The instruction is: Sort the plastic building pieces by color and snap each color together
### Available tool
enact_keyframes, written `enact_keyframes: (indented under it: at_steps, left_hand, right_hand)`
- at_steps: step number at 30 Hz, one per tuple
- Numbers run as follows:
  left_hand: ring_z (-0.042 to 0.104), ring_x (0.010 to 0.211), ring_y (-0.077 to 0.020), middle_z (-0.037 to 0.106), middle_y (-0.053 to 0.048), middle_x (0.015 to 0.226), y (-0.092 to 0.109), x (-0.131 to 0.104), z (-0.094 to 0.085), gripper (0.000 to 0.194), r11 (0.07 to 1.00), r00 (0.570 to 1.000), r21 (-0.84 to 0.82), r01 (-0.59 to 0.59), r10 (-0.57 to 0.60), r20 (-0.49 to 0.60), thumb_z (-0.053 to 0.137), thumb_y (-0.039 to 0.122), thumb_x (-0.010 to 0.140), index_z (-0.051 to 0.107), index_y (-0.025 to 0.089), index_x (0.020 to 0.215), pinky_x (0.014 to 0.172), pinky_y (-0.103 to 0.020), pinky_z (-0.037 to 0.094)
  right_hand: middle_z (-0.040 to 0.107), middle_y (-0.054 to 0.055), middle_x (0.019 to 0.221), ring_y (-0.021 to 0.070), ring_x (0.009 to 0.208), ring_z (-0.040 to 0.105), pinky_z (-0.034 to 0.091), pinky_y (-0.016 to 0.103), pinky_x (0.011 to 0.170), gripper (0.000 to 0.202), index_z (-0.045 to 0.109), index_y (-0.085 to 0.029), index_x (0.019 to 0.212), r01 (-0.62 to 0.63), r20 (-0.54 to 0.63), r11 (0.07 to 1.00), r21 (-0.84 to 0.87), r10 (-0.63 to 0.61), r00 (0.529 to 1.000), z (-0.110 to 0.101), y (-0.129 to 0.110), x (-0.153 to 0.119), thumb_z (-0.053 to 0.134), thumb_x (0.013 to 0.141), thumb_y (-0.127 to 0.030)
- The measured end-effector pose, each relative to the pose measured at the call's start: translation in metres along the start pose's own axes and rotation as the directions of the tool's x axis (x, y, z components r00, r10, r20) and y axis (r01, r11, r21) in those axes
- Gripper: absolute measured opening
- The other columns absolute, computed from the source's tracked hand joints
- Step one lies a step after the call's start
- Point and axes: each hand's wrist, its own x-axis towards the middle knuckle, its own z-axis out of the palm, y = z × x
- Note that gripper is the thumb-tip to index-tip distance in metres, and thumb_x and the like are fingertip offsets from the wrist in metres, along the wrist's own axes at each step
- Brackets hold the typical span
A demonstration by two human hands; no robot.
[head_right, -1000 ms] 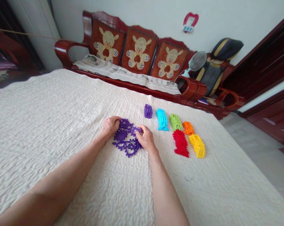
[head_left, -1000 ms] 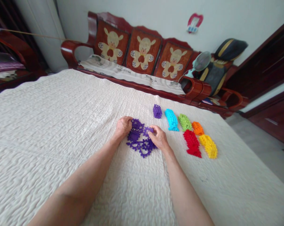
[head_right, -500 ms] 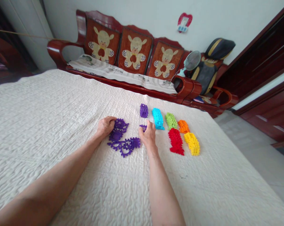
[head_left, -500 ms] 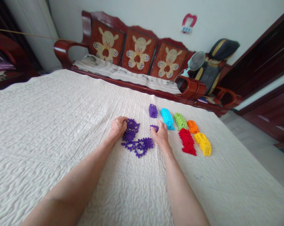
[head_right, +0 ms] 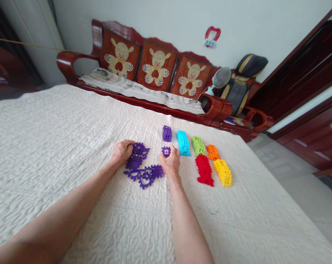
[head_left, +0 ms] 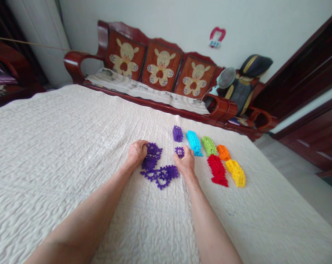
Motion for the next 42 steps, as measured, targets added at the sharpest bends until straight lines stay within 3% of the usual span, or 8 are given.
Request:
enact_keyframes:
  at_steps: [6,12,27,33,36,39,42]
  left_hand:
    - [0.067,0.095,-0.0165,0.073,-0.004,0.1,-0.001,0.001,0.002,0.035,1.0,1.0,0.011,-0.005,0.005,-0.006,0.043,0.015,0.085,0.073,0.019,0.101,0.09,-0.025,0.05]
    - [0.067,0.093,-0.0163,0.074,-0.004,0.098,-0.002,0.001,0.004,0.034,1.0,1.0,-0.004,-0.021,0.021,-0.014,0.044,0.013,0.085,0.073,0.019,0.1,0.09,-0.025,0.05]
    - [0.067,0.091,-0.016,0.074,-0.004,0.097,0.0,-0.001,0.003,0.032,1.0,1.0,-0.005,-0.014,0.014,-0.027,0.045,0.01,0.085,0.073,0.018,0.099,0.088,-0.026,0.051]
    - [0.068,0.095,-0.0161,0.074,-0.004,0.099,0.003,0.001,-0.001,0.035,0.997,0.997,-0.067,0.045,-0.048,-0.053,0.044,0.009,0.084,0.074,0.018,0.099,0.091,-0.027,0.051]
    - [0.067,0.099,-0.0162,0.074,-0.004,0.104,0.004,0.003,-0.005,0.039,0.988,0.989,-0.096,0.119,-0.126,-0.076,0.042,0.005,0.082,0.073,0.018,0.101,0.094,-0.027,0.05]
    - [0.067,0.101,-0.0158,0.074,-0.003,0.106,0.004,0.005,-0.008,0.041,0.982,0.981,-0.094,0.161,-0.17,-0.097,0.041,0.003,0.081,0.073,0.018,0.103,0.097,-0.026,0.049]
    - [0.066,0.102,-0.0165,0.073,-0.003,0.106,0.003,0.006,-0.006,0.042,0.986,0.985,-0.044,0.158,-0.161,-0.067,0.041,0.003,0.082,0.072,0.019,0.106,0.097,-0.028,0.049]
  right_hand:
    - [0.056,0.014,0.114,0.0255,0.104,0.054,0.047,0.041,0.09,0.066,0.049,-0.014,0.127,-0.003,-0.15,0.985,0.171,0.029,0.988,0.024,0.011,0.04,0.062,0.067,-0.037]
    - [0.057,0.014,0.11,0.0279,0.107,0.051,0.04,0.045,0.099,0.063,0.05,-0.014,0.124,0.028,-0.237,0.992,0.122,0.002,0.971,0.044,0.011,0.074,0.064,0.067,-0.038]
    - [0.054,0.016,0.115,0.0315,0.112,0.046,0.038,0.049,0.1,0.062,0.047,-0.014,0.126,0.089,-0.249,0.995,0.055,-0.072,0.966,0.056,0.015,0.077,0.063,0.07,-0.037]
    - [0.057,0.015,0.113,0.0289,0.109,0.051,0.043,0.047,0.096,0.046,0.053,-0.016,0.119,0.218,-0.317,0.973,0.08,-0.183,0.93,0.049,0.008,0.072,0.057,0.077,-0.033]
    - [0.063,0.01,0.1,0.022,0.092,0.059,0.049,0.038,0.085,0.028,0.06,-0.019,0.107,0.337,-0.235,0.925,0.175,-0.293,0.927,0.046,-0.002,0.067,0.05,0.082,-0.027]
    - [0.065,0.004,0.083,0.0172,0.074,0.061,0.051,0.031,0.075,0.017,0.064,-0.021,0.093,0.407,-0.014,0.857,0.316,-0.425,0.905,0.048,-0.015,0.059,0.051,0.083,-0.024]
    - [0.068,0.005,0.09,0.0176,0.081,0.063,0.051,0.031,0.079,0.016,0.066,-0.021,0.093,0.418,0.18,0.822,0.386,-0.511,0.84,0.05,-0.029,0.052,0.054,0.082,-0.022]
